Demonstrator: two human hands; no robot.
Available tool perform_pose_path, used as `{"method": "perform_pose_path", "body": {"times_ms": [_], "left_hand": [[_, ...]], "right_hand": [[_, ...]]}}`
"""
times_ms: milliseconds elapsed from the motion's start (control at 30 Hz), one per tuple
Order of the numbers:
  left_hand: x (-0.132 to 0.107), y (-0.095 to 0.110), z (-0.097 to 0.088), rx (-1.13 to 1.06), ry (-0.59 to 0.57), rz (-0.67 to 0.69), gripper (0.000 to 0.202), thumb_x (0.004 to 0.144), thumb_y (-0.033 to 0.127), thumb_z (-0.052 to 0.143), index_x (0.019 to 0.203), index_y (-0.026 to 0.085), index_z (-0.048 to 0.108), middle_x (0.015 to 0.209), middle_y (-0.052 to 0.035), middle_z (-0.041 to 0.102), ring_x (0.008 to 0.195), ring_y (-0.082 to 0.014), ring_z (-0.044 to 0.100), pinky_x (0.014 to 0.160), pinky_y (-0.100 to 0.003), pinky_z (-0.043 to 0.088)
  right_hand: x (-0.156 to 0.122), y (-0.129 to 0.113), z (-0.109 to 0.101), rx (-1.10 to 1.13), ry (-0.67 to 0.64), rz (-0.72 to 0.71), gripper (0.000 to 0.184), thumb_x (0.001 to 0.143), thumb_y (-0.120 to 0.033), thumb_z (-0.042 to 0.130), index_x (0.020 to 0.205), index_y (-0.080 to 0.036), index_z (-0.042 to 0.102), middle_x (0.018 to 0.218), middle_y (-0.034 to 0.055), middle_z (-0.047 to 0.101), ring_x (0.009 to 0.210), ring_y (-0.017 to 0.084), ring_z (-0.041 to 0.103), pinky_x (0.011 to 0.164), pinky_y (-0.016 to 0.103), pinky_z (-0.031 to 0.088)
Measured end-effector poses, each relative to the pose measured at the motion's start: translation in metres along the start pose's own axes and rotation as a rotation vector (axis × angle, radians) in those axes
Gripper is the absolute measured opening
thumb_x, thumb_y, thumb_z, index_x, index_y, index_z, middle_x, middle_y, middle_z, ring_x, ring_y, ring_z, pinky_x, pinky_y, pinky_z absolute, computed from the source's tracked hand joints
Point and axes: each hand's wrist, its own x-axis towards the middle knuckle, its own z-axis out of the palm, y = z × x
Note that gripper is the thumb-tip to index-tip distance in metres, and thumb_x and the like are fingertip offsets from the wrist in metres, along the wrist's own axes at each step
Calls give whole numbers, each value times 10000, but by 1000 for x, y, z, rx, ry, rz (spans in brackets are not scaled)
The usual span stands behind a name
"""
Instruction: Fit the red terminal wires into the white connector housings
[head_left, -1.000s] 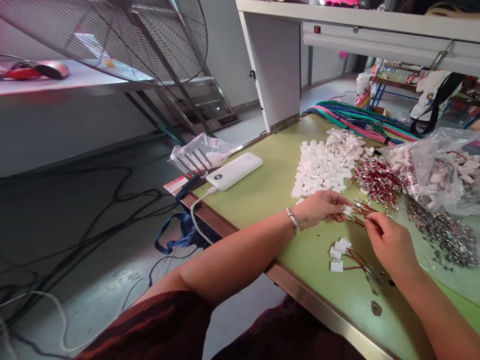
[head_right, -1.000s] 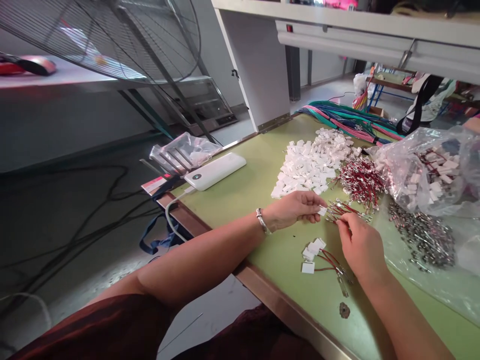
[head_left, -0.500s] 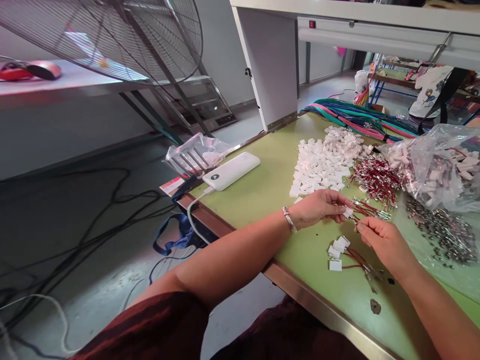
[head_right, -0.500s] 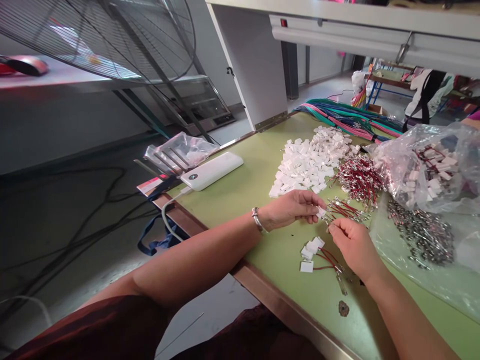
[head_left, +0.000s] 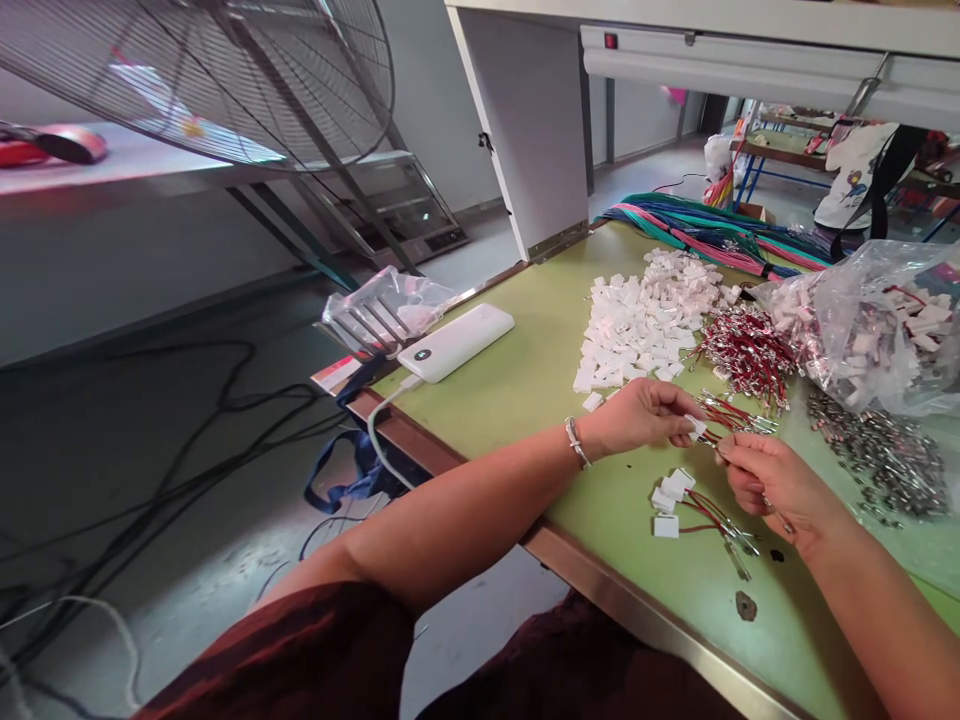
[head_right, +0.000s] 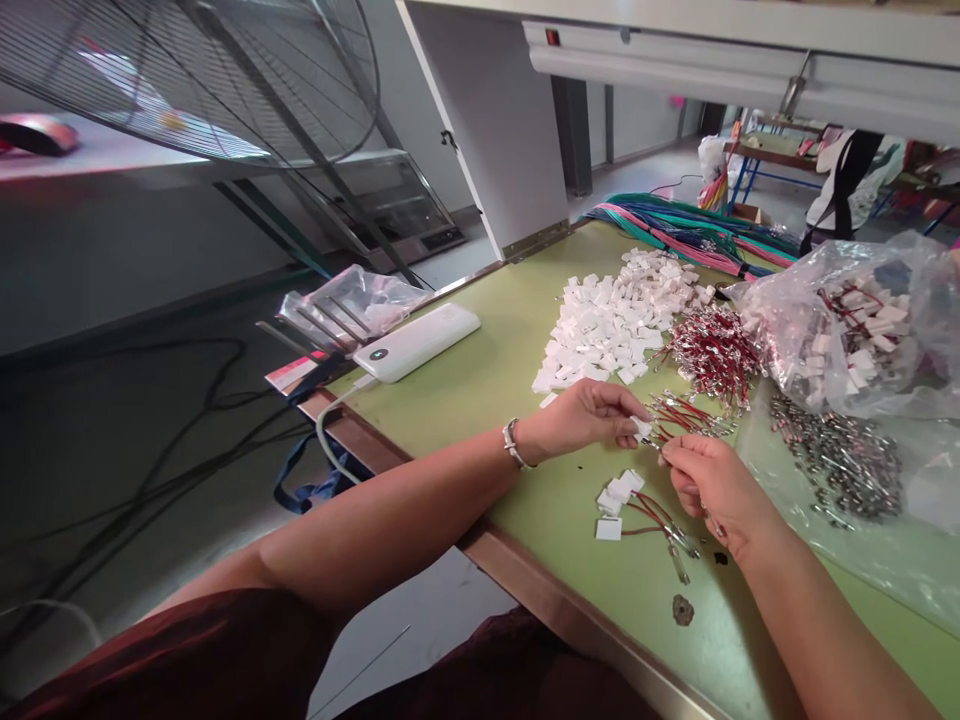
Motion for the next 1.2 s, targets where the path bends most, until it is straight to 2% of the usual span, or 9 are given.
{"method": "perform_pose_path", "body": {"times_ms": [133,333,433,533,633,733,867,1067,1200], "left_hand": [[0,2,-1,-19,-14,19,88,771,103,677,859,109,681,628,2,675,575,-69,637,587,-181,520],[0,0,2,70,-31,-20,181,765,129,693,946,121,694,594,12,668,550,-68,634,549,-165,508],[0,-3,5,102,-35,-91,205,786,134,676,990,137,693,565,25,662,507,-59,622,520,-153,502],[1,-7,6,80,-54,-169,72,779,138,694,849,126,686,538,29,649,479,-63,618,495,-157,496],[1,-11,8,-15,-69,-186,155,744,215,762,811,126,655,554,26,656,486,-83,635,485,-173,493],[-1,-12,8,-89,-102,-182,275,699,304,809,819,118,646,580,12,668,471,-83,624,471,-177,478],[-3,-10,9,-97,-130,-175,301,691,315,812,838,106,652,563,9,661,460,-75,606,469,-173,468],[-3,-10,17,-124,55,-86,233,724,267,770,819,115,622,585,13,654,504,-75,619,503,-177,476],[-2,-5,15,70,-20,-103,152,780,258,698,821,134,620,591,21,627,484,-78,573,493,-202,448]], "right_hand": [[-1,1,1,61,-1,-18,266,621,-398,682,659,-184,528,374,-130,270,366,24,158,376,190,80],[1,5,8,-88,56,-61,271,670,-444,617,653,-205,490,385,-122,288,364,41,158,380,204,106],[2,10,10,-305,83,-208,269,757,-462,549,678,-211,491,457,-94,334,413,70,242,411,216,180],[5,17,9,-612,171,-448,251,816,-429,489,682,-217,516,519,-48,412,492,114,355,469,242,270],[6,21,8,-762,214,-542,263,858,-418,436,694,-231,523,504,-35,438,486,139,394,475,260,295],[5,22,8,-793,207,-572,271,893,-412,398,712,-240,504,471,-40,449,456,146,419,474,265,311],[2,21,5,-847,167,-602,268,904,-387,391,696,-243,476,474,-32,512,460,147,469,499,266,337],[2,21,6,-870,239,-693,217,900,-334,397,718,-242,473,486,-28,545,453,143,499,503,260,341],[6,22,7,-914,290,-717,212,897,-332,390,725,-239,472,476,-26,523,437,147,477,489,268,319]]}}
